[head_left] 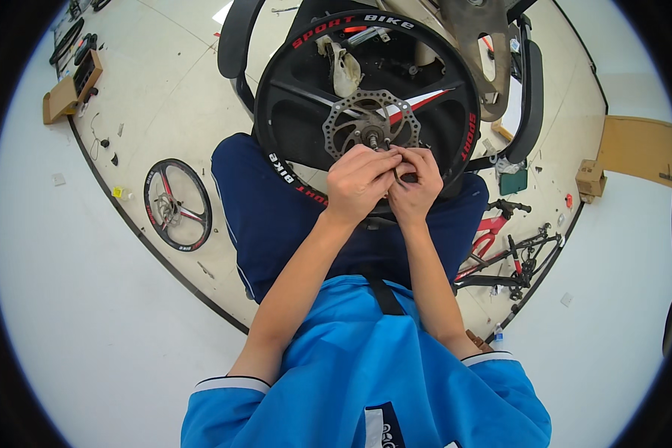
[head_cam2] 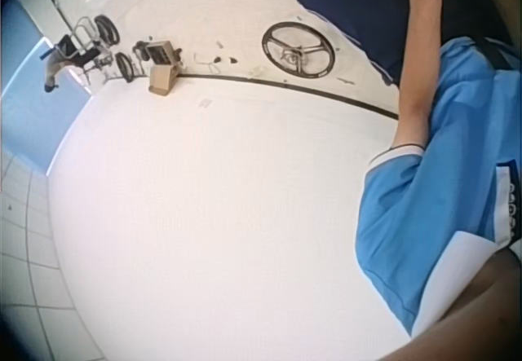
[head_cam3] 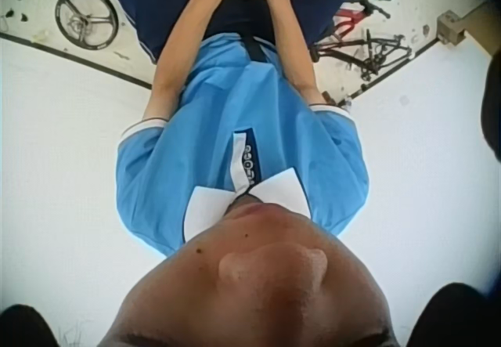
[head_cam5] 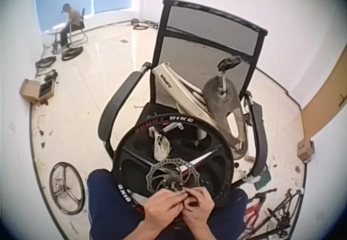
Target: The person sits on the floor and works on a bicycle wheel, using a small tool to tighten or adjust components on the hub and disc brake rotor. The person repeatedly manipulates the wheel and its parts, focusing on the central hub area.
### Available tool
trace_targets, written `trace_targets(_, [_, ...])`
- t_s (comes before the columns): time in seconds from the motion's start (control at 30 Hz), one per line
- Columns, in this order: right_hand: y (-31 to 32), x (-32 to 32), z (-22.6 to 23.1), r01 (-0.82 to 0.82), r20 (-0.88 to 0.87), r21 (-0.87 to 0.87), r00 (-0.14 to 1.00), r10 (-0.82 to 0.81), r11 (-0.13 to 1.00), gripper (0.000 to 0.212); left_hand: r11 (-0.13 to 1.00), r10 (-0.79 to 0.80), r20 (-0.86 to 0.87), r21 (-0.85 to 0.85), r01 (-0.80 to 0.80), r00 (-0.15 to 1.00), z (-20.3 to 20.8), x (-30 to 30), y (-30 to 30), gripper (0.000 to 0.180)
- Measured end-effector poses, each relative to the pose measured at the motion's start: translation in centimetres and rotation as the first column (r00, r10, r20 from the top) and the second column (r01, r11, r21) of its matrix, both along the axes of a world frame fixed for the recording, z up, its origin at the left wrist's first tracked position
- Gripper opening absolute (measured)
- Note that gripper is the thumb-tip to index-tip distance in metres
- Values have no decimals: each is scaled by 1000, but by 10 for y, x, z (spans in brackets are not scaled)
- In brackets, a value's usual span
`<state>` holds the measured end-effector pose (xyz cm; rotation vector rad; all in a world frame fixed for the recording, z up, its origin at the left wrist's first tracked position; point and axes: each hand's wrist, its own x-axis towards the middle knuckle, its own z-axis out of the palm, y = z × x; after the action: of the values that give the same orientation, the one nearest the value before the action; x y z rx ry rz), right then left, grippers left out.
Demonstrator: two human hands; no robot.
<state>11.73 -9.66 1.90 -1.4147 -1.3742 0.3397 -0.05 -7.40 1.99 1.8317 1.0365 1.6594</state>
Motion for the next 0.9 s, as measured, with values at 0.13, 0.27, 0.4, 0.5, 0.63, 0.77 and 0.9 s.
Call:
trace_targets(0.13, [7, 4, -9, -41, -11, 91, 999, 42, 995, 29, 998, -28, 18, -52, 28, 999, 9, 3, 2, 31])
trace_targets(0.27, [4, 7, 10, -107, -16, -90, 994, 106, 990, 30, 993, -98, 10, -66, 99, 995, 19, -1, 0, 29])
trace_targets(0.4, [5, 4, 11, -80, 34, -81, 996, 83, 994, 30, 999, -53, 24, 3, 53, 998, 11, 0, -1, 28])
trace_targets(0.5, [7, 5, 1, -35, 61, 17, 998, 33, 999, 29, 999, -36, 45, -12, 37, 998, 6, 1, -1, 28])
trace_targets(0.63, [5, 6, 2, -71, 60, 33, 996, 69, 997, 28, 998, -46, 32, -49, 47, 998, 11, 1, 2, 28])
trace_targets(0.77, [2, 8, 6, -108, 31, -69, 993, 110, 992, 32, 991, -127, 2, -42, 127, 992, 15, -3, 0, 31])
trace_targets(0.9, [7, 7, 0, -68, 44, -59, 997, 71, 996, 32, 998, -62, 5, -19, 62, 998, 4, -1, -5, 30])
